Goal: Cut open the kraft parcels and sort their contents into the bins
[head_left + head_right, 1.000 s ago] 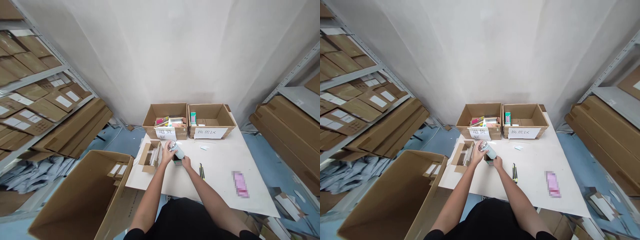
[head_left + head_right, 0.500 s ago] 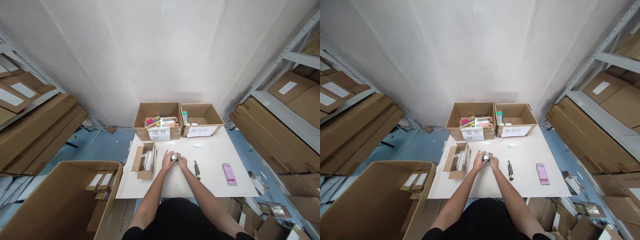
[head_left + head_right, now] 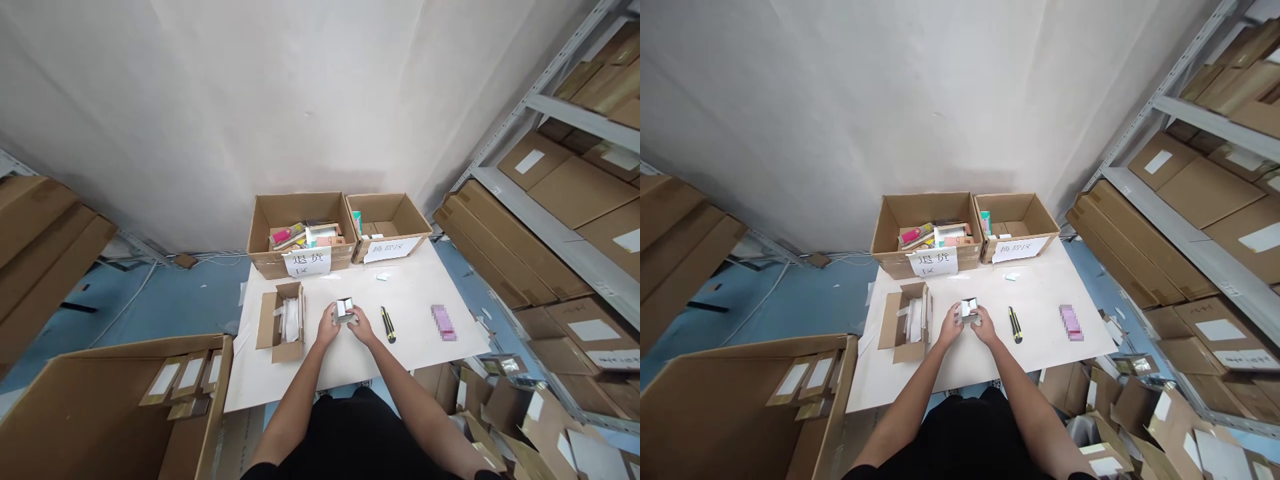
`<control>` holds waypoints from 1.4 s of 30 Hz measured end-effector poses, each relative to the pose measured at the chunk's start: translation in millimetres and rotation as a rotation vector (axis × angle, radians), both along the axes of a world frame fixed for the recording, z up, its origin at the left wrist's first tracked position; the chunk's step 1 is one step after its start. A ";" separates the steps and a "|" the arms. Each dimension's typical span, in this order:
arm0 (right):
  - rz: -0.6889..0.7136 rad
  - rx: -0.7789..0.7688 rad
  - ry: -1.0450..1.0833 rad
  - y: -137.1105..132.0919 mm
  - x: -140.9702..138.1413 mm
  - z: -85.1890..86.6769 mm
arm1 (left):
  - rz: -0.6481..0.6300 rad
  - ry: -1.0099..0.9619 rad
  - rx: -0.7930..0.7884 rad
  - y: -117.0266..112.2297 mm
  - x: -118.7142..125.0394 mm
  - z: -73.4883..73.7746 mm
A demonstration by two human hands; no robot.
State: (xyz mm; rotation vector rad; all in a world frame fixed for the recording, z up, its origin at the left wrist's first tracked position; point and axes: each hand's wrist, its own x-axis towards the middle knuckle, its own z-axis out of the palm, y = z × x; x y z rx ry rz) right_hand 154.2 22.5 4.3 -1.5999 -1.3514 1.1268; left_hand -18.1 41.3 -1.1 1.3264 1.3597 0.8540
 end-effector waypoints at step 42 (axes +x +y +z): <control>-0.003 0.241 0.002 315.9 259.6 176.5 | -0.127 -0.253 0.088 304.1 261.9 202.8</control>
